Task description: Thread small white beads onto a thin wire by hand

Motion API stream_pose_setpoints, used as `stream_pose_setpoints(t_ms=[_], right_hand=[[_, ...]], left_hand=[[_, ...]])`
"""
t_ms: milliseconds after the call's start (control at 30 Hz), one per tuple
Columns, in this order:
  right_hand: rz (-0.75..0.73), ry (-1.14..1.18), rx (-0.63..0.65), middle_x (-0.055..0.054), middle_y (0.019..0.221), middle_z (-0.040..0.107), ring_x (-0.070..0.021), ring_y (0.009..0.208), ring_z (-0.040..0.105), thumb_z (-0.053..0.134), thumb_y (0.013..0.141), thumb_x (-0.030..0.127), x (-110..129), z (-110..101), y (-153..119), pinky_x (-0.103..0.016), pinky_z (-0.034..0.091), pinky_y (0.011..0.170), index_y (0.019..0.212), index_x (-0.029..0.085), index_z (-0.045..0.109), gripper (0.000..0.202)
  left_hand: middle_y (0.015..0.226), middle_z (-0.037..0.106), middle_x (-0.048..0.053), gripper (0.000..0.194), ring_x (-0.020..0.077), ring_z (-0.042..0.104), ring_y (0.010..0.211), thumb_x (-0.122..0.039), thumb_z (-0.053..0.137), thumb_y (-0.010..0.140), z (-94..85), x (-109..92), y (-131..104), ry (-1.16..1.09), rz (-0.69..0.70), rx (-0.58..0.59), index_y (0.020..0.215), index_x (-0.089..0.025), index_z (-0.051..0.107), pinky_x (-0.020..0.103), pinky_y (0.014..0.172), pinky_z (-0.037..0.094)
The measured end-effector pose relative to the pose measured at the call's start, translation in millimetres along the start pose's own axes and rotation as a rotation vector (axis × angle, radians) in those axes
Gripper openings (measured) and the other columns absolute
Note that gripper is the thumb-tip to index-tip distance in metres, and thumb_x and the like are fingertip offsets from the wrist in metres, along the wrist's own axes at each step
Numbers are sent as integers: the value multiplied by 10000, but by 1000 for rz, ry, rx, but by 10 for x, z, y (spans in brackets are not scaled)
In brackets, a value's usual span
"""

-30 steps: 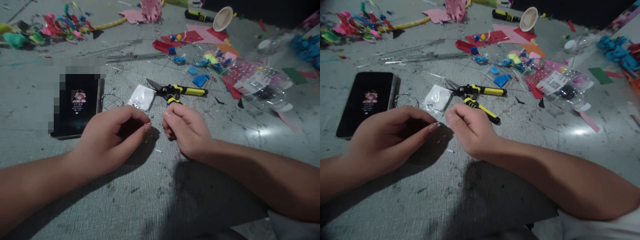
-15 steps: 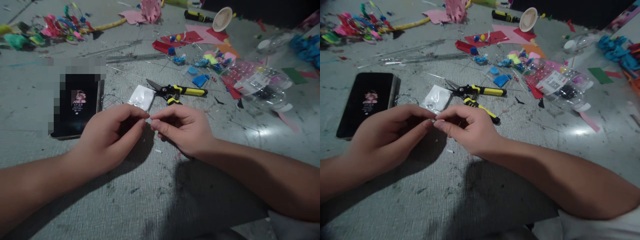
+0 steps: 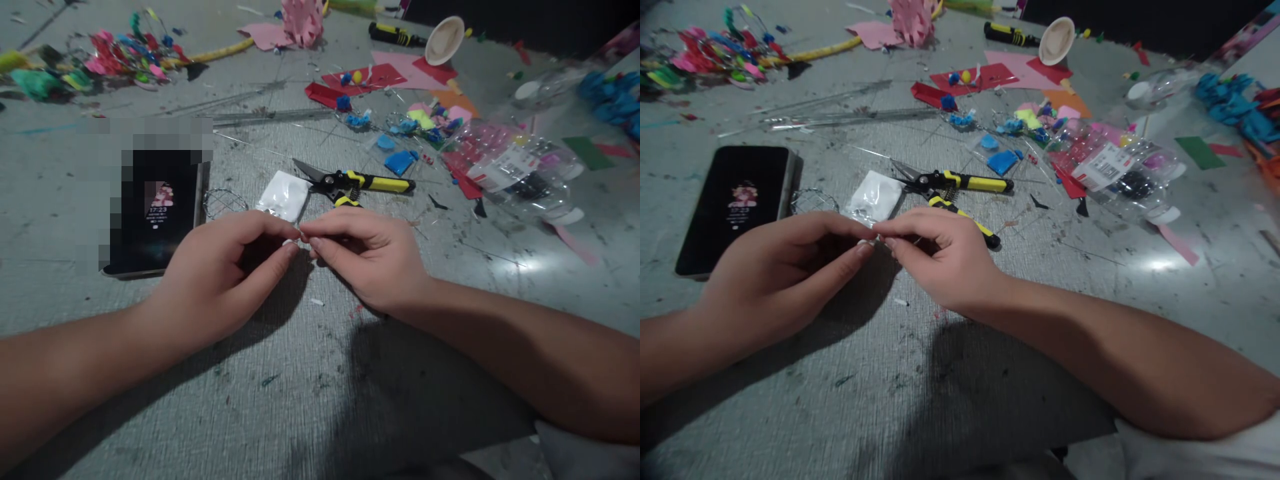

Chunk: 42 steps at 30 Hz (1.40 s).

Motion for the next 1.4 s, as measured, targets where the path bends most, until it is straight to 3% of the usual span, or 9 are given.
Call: stream_pose_setpoints(t_ms=[133, 267, 467, 600, 767, 1000, 1100, 1267, 1400], right_hand=[[-24, -2, 5, -30, 1030, 847, -172, 932, 776, 823, 965, 192, 15, -13, 12, -325, 648, 852, 1031, 262, 893, 119], [70, 85, -17, -30, 952, 848, -161, 839, 768, 926, 901, 277, -76, -2, -10, -316, 653, 816, 970, 255, 900, 76], [246, 265, -45, -25, 925, 842, -125, 766, 776, 806, 1007, 303, -227, 40, -40, -261, 663, 701, 1112, 191, 848, 159], [181, 208, -26, -15, 924, 847, -109, 765, 769, 870, 934, 191, -143, 26, 6, -242, 668, 745, 992, 201, 866, 59], [224, 303, -44, 9, 832, 833, -119, 726, 762, 991, 798, 176, -176, 26, -11, -233, 660, 698, 889, 229, 883, 151], [236, 257, -36, -53, 1029, 861, -124, 797, 780, 783, 1025, 330, -242, 50, -37, -282, 693, 770, 1160, 189, 828, 200], [227, 265, -38, -41, 1031, 853, -135, 838, 782, 833, 985, 341, -242, 52, -29, -275, 675, 760, 1161, 198, 798, 229], [145, 146, -18, -6, 877, 813, -134, 800, 742, 941, 890, 347, -117, 24, 5, -255, 599, 730, 902, 201, 843, 176], [86, 95, 11, -18, 930, 834, -145, 845, 757, 920, 912, 305, -53, 14, 26, -261, 594, 750, 933, 209, 875, 108]], left_hand=[[918, 801, 5, 144, 195, 733, 784, -308, 688, 1017, 2, -6, 8, 16, -2, 0, 1123, -258, 770, 355, 711, 535], [927, 812, 11, 139, 195, 743, 792, -321, 684, 1020, -13, -29, 16, 46, 4, -16, 1089, -250, 782, 360, 706, 541], [962, 836, -30, 153, 182, 773, 812, -364, 653, 1046, -2, -17, 15, 76, 3, 8, 1088, -278, 772, 350, 693, 583], [919, 828, -36, 129, 170, 760, 758, -377, 678, 1045, -10, -36, 16, 57, 9, 2, 1063, -284, 765, 338, 648, 569], [917, 834, -16, 117, 186, 768, 766, -372, 696, 1036, -11, -47, 24, 60, 20, 2, 1041, -285, 774, 355, 680, 592], [1037, 862, -80, 178, 152, 809, 868, -322, 647, 1070, -17, -55, 8, 75, 37, 9, 1184, -282, 779, 302, 783, 658], [1057, 863, -60, 166, 174, 813, 883, -338, 695, 1059, -17, -14, -7, 40, -6, 6, 1196, -293, 778, 316, 792, 667], [923, 822, -54, 86, 195, 760, 767, -421, 754, 1016, -39, 53, -24, 2, -41, -60, 1059, -348, 774, 354, 672, 600], [935, 835, -59, 75, 210, 772, 787, -428, 776, 1006, -22, 46, -27, -33, -30, -52, 1059, -377, 792, 378, 688, 587]])
Point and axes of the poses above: each hand's wrist, its own y-axis towards the middle knuckle, its own z-axis out of the palm, x = y × z, the point moved 9 cm from there along y, towards the middle knuckle
